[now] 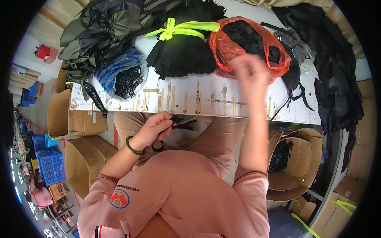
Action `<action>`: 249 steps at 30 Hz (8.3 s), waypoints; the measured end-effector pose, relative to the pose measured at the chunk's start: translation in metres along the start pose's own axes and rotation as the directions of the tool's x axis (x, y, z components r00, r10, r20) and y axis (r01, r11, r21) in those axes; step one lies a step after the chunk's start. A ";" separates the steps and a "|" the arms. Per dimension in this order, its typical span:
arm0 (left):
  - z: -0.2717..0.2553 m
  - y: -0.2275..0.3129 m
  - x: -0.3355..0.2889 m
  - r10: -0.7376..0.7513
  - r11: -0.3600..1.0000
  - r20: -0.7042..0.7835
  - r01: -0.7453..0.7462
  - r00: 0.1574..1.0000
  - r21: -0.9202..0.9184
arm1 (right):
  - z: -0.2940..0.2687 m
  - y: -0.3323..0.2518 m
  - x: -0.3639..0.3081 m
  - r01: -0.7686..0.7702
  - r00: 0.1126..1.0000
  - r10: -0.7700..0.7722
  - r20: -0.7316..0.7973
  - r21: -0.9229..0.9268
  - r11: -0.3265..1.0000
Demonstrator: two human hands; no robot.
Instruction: The recorder is assembling black plastic buckles onto nylon straps at a factory workbench.
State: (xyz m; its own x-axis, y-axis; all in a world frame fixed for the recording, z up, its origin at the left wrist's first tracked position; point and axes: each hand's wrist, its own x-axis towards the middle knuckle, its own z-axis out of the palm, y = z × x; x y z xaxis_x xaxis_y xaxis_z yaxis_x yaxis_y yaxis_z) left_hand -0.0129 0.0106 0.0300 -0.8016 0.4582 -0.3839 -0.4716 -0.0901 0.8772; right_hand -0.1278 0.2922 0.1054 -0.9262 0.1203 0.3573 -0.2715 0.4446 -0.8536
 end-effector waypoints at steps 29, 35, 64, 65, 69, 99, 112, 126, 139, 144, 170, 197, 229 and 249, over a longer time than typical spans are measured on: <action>0.015 -0.029 0.024 -0.063 0.996 -0.021 0.062 0.998 -0.061 | -0.064 0.078 0.082 -0.083 0.994 0.021 -0.103 -0.640 0.764; 0.013 -0.034 0.020 -0.067 0.994 -0.060 0.062 0.996 -0.087 | -0.050 0.084 0.080 -0.012 0.999 -0.025 -0.045 -0.674 0.738; 0.019 -0.031 0.022 -0.078 0.995 -0.053 0.075 0.996 -0.063 | -0.046 0.068 0.082 0.224 0.886 -0.346 -0.308 -0.368 0.902; 0.022 -0.028 0.022 -0.078 0.996 -0.052 0.075 0.996 -0.054 | -0.049 0.060 0.079 0.260 0.866 -0.379 -0.327 -0.353 0.899; 0.031 -0.020 0.018 -0.066 0.996 -0.049 0.062 0.997 -0.065 | -0.055 0.016 0.050 0.421 0.812 -0.467 -0.349 -0.204 0.884; 0.079 -0.019 -0.018 -0.099 0.969 0.013 0.094 0.995 0.227 | -0.002 0.018 -0.186 0.407 0.828 -0.419 0.372 0.115 0.906; 0.041 -0.031 -0.020 -0.090 0.991 -0.066 0.095 0.994 0.089 | 0.070 0.058 -0.178 0.119 0.845 -0.295 0.446 0.381 0.917; -0.008 -0.063 0.016 -0.038 0.946 -0.145 0.083 0.989 0.315 | 0.113 0.081 -0.167 0.031 0.778 -0.204 0.594 0.289 0.957; -0.008 -0.053 0.021 0.129 0.964 -0.258 -0.059 0.957 0.260 | 0.136 0.081 -0.154 0.014 0.882 -0.194 0.428 0.388 0.921; -0.009 -0.049 0.031 0.123 0.980 -0.259 -0.077 0.958 0.182 | 0.135 0.077 -0.149 0.028 0.905 -0.207 0.371 0.434 0.901; 0.009 -0.022 0.041 0.266 0.964 -0.299 -0.262 0.916 0.056 | 0.111 0.045 -0.125 -0.095 0.948 -0.159 0.277 0.720 0.687; 0.012 -0.015 0.042 0.568 0.816 -0.336 -0.463 0.751 0.346 | 0.095 0.003 -0.151 -0.654 0.754 0.175 0.633 0.699 0.289; 0.042 -0.003 0.030 0.612 0.784 -0.298 -0.515 0.733 0.345 | 0.072 0.001 -0.155 -0.642 0.760 0.086 0.645 0.723 0.253; 0.048 0.001 0.024 0.369 0.929 -0.381 -0.349 0.848 0.124 | 0.070 -0.003 -0.159 -0.621 0.784 0.194 0.590 0.735 0.271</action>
State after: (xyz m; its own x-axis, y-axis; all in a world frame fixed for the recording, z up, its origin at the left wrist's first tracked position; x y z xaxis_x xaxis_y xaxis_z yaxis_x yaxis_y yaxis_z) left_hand -0.0145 0.0641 0.0355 -0.9936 0.0185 -0.1111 -0.1126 -0.1338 0.9846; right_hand 0.0020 0.2100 0.0245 -0.9328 -0.3435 -0.1094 0.3093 -0.6067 -0.7323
